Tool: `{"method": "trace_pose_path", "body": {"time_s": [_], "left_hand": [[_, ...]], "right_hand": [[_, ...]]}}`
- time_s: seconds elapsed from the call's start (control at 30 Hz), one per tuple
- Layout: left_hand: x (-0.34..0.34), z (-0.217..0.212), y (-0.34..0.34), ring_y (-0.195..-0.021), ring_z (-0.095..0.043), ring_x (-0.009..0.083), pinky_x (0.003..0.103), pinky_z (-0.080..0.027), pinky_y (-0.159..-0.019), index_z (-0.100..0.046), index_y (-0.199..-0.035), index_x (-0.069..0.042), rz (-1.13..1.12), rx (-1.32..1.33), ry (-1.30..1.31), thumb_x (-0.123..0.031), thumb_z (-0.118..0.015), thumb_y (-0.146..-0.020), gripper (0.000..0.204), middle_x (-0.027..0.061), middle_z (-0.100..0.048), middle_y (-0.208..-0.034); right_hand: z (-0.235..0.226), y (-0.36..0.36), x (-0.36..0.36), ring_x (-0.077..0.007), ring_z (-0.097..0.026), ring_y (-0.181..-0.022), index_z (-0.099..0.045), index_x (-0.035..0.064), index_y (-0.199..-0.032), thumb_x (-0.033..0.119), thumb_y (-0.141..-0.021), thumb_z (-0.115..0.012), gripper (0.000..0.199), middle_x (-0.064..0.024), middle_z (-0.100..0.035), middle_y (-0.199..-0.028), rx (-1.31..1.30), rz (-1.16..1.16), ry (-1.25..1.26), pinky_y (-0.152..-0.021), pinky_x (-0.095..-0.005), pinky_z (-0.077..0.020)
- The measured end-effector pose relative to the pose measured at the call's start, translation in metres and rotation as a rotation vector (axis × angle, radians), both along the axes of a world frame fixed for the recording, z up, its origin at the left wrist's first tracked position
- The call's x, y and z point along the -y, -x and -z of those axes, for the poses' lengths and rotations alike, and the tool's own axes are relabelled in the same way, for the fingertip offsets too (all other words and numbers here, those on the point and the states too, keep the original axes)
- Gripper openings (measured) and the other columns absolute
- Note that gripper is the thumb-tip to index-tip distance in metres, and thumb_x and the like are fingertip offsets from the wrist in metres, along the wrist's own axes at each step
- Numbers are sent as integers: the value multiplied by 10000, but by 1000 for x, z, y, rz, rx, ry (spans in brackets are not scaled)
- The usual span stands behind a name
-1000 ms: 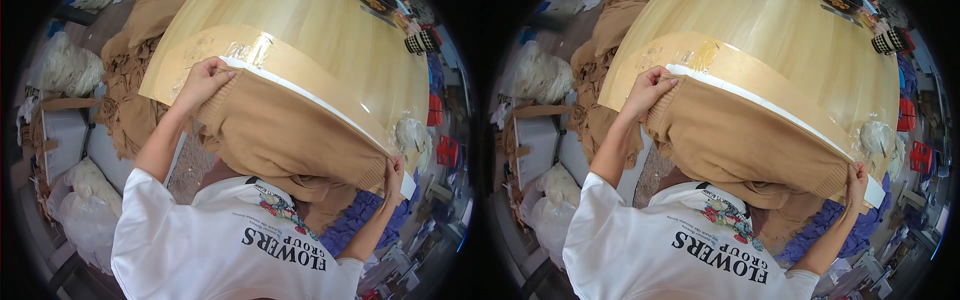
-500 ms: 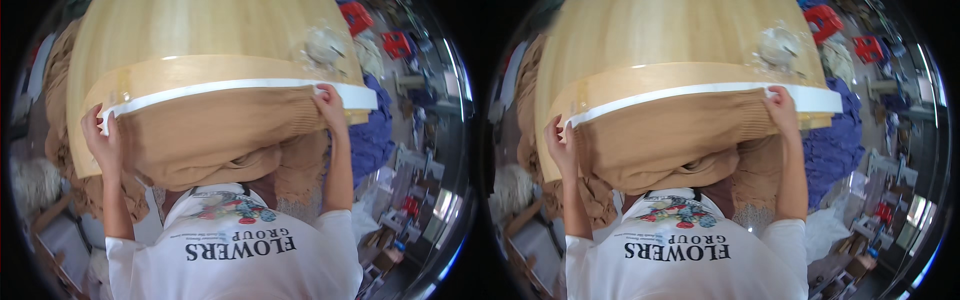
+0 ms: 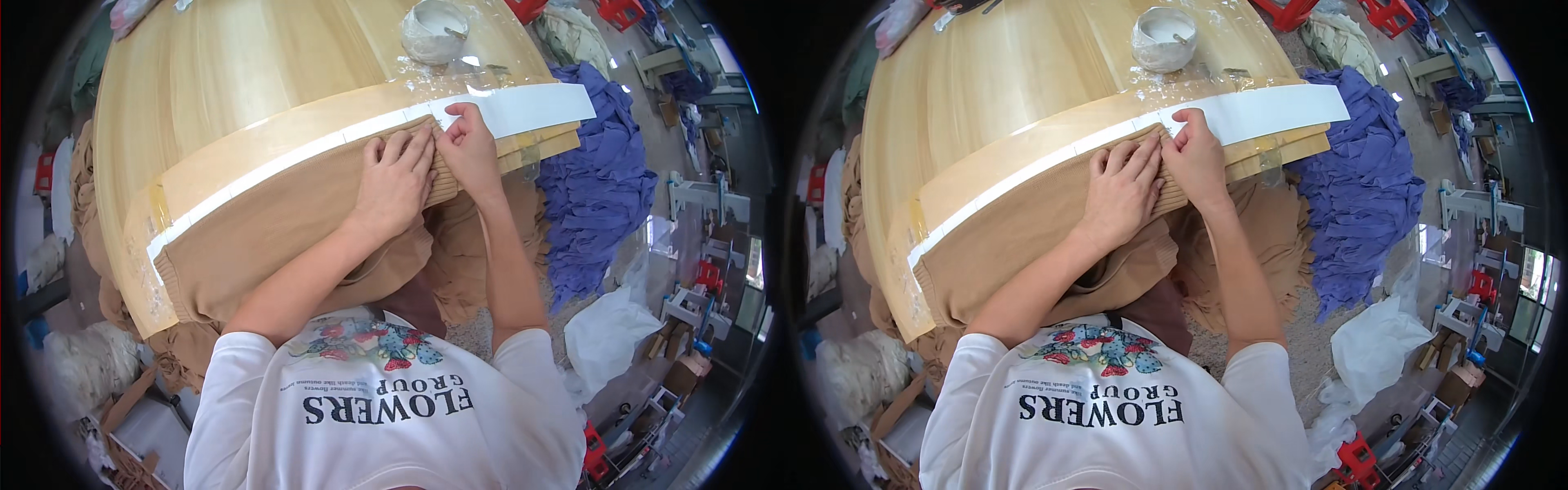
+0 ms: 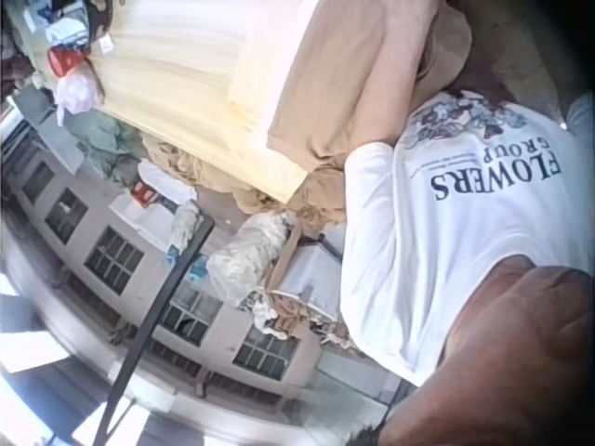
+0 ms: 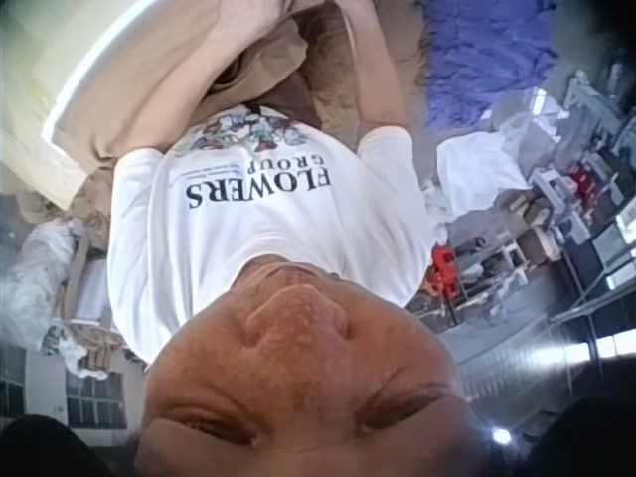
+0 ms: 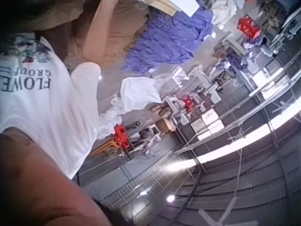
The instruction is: Applying adhesive to specific points on sweaters using a template and an applicator tool.
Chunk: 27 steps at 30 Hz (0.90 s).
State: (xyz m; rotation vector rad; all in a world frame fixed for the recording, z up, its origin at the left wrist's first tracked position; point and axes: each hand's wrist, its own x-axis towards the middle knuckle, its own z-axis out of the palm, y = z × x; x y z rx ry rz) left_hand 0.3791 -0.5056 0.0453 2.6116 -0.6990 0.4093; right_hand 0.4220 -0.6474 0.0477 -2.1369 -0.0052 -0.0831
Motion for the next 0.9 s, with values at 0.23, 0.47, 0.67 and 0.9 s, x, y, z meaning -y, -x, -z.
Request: {"method": "trace_pose_path", "body": {"time_s": [0.23,0.47,0.67,0.9], "left_hand": [[-1,-3,3,-1092,-435,236,435,-319,-935,-536,-1182,-14,-11,-7,-66,-220,-558,-810,426,69,-471,-1292],[13,-2,14,-1168,-389,272,523,-276,-968,-517,-1204,-15,-111,-44,-186,-336,-550,-813,507,85,-425,-1333],[15,1,16,-1277,-291,319,654,-185,-978,-454,-1266,-18,-134,-84,-164,-409,-516,-836,585,96,-357,-1381],[14,3,17,-1316,-213,361,741,-162,-918,-445,-1282,-50,-138,-116,-122,-430,-501,-846,581,68,-311,-1413]], "right_hand": [[-48,-49,12,-288,-550,-835,-518,56,-1140,113,-739,-665,430,-119,-551,-903,447,88,235,-714,-382,-446],[-47,-140,11,-305,-555,-739,-629,59,-937,77,-773,-527,194,-116,-581,-770,704,-236,486,-699,-399,-440],[-67,-146,2,-215,-596,-692,-590,47,-865,139,-788,-549,127,-90,-639,-784,502,-268,590,-618,-306,-447],[-86,-122,9,-149,-626,-719,-551,-18,-917,107,-851,-542,141,-107,-638,-830,113,-213,-352,-636,-254,-502]]}}
